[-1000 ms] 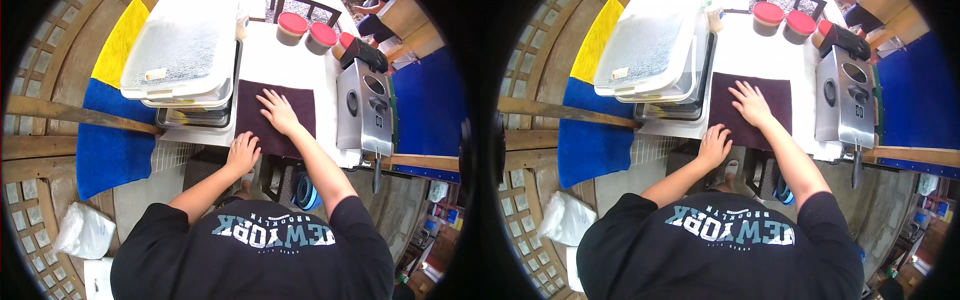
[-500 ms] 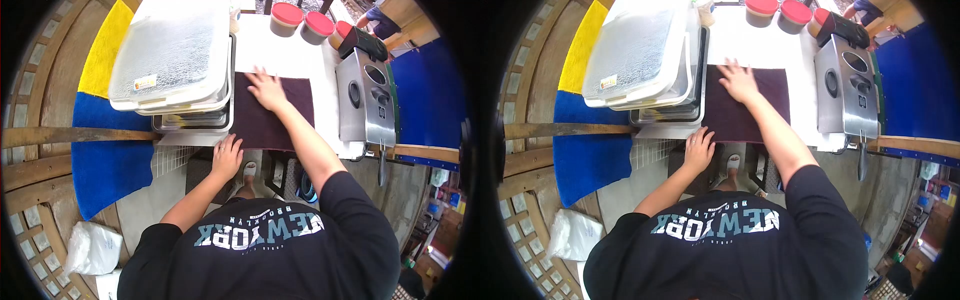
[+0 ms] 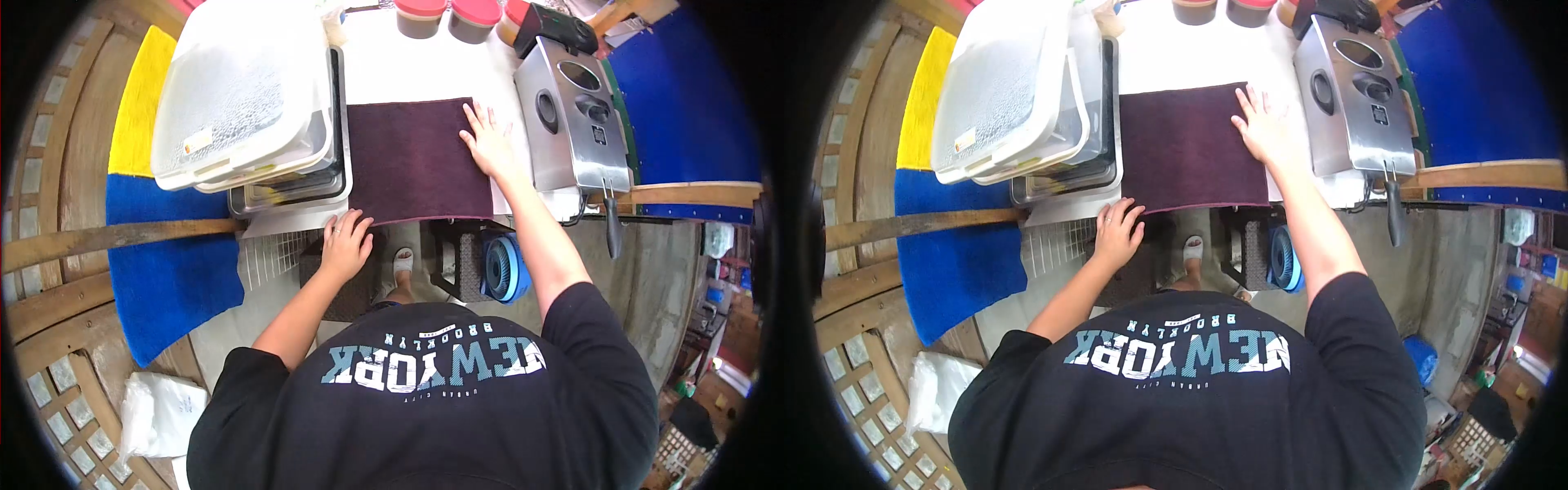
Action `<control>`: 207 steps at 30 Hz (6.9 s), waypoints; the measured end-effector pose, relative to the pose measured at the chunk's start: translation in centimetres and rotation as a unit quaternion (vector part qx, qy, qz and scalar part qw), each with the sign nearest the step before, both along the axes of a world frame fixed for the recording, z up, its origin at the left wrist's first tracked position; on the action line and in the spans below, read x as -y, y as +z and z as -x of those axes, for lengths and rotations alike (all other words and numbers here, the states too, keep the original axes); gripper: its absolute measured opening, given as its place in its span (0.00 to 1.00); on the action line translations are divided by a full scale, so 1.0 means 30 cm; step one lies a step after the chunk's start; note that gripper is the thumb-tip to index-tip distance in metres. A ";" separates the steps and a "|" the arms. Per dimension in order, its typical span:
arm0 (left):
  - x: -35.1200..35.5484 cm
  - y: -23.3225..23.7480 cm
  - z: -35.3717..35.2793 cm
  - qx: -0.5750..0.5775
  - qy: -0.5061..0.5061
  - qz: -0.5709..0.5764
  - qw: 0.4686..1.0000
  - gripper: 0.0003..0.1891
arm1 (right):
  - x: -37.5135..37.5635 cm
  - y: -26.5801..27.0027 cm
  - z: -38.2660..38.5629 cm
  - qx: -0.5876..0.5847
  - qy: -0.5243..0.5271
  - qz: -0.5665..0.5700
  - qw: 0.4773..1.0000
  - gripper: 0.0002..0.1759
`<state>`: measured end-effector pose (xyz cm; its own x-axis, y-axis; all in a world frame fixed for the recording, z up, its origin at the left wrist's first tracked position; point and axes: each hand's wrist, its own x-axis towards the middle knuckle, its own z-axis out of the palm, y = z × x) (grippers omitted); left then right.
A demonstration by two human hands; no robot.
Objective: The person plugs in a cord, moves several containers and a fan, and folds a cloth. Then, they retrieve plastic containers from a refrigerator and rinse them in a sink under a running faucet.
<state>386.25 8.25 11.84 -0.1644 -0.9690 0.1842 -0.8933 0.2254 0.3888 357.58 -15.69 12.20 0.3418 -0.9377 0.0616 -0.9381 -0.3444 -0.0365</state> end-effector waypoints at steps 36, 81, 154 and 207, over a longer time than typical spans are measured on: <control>-0.056 -0.655 1.364 -0.015 -0.637 -0.029 0.770 0.14 | -3.027 -0.552 1.409 0.281 -0.590 -0.447 0.611 0.20; -2.158 -0.104 2.357 0.250 -0.960 -0.124 0.026 0.12 | -2.950 0.886 -0.195 -0.388 -0.630 0.642 -0.199 0.11; -3.013 0.654 1.493 0.395 -0.652 -0.646 -0.030 0.40 | -3.902 0.597 -0.377 0.191 -0.523 0.812 -0.174 0.15; -2.422 0.594 2.027 -0.016 -0.586 -0.749 0.310 0.34 | -4.654 0.528 -0.148 -0.062 -0.470 0.869 -0.139 0.10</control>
